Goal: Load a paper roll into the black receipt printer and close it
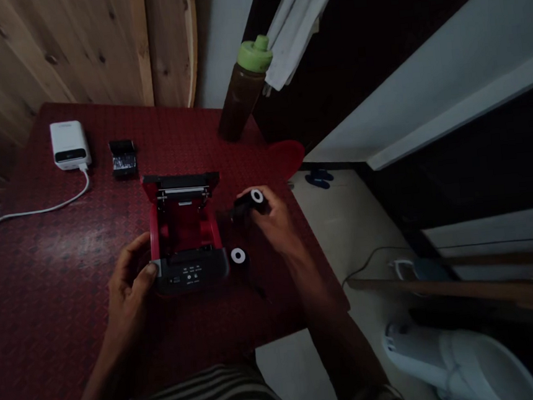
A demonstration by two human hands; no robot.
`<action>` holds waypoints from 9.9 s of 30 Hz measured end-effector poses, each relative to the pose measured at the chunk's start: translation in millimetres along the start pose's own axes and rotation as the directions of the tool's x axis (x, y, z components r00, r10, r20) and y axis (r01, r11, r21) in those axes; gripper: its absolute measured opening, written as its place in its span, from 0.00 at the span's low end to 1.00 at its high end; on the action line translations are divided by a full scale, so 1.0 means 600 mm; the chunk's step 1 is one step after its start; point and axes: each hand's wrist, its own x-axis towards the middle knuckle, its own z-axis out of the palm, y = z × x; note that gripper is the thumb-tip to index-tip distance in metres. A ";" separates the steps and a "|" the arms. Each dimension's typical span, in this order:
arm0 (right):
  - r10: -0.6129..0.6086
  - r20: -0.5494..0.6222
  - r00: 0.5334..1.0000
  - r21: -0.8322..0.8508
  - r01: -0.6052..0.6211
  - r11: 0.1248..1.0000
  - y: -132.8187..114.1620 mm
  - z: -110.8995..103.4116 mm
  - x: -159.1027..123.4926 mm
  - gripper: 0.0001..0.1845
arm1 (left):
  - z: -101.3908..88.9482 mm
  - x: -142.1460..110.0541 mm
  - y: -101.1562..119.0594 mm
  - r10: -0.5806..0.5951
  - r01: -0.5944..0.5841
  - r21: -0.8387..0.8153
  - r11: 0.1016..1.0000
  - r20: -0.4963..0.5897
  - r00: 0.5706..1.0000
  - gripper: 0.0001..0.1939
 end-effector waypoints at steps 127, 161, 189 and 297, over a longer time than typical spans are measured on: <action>-0.293 -0.011 0.956 -0.341 0.272 0.900 -0.099 0.065 -0.206 0.34 | 0.007 -0.011 0.035 -0.071 0.072 -0.096 0.993 0.014 0.997 0.30; -0.189 0.038 0.981 -0.302 0.191 0.934 -0.110 0.041 -0.196 0.24 | 0.025 -0.017 0.027 -0.062 0.059 -0.146 0.988 -0.016 0.998 0.30; 0.058 0.574 0.816 -0.738 0.486 0.468 -0.224 0.139 -0.011 0.09 | 0.018 -0.008 -0.011 0.040 -0.035 -0.171 0.985 0.025 0.999 0.30; -0.230 0.624 0.747 -0.396 0.556 0.731 -0.184 0.092 -0.012 0.11 | 0.013 -0.010 0.012 0.001 0.002 -0.078 0.997 0.037 0.999 0.32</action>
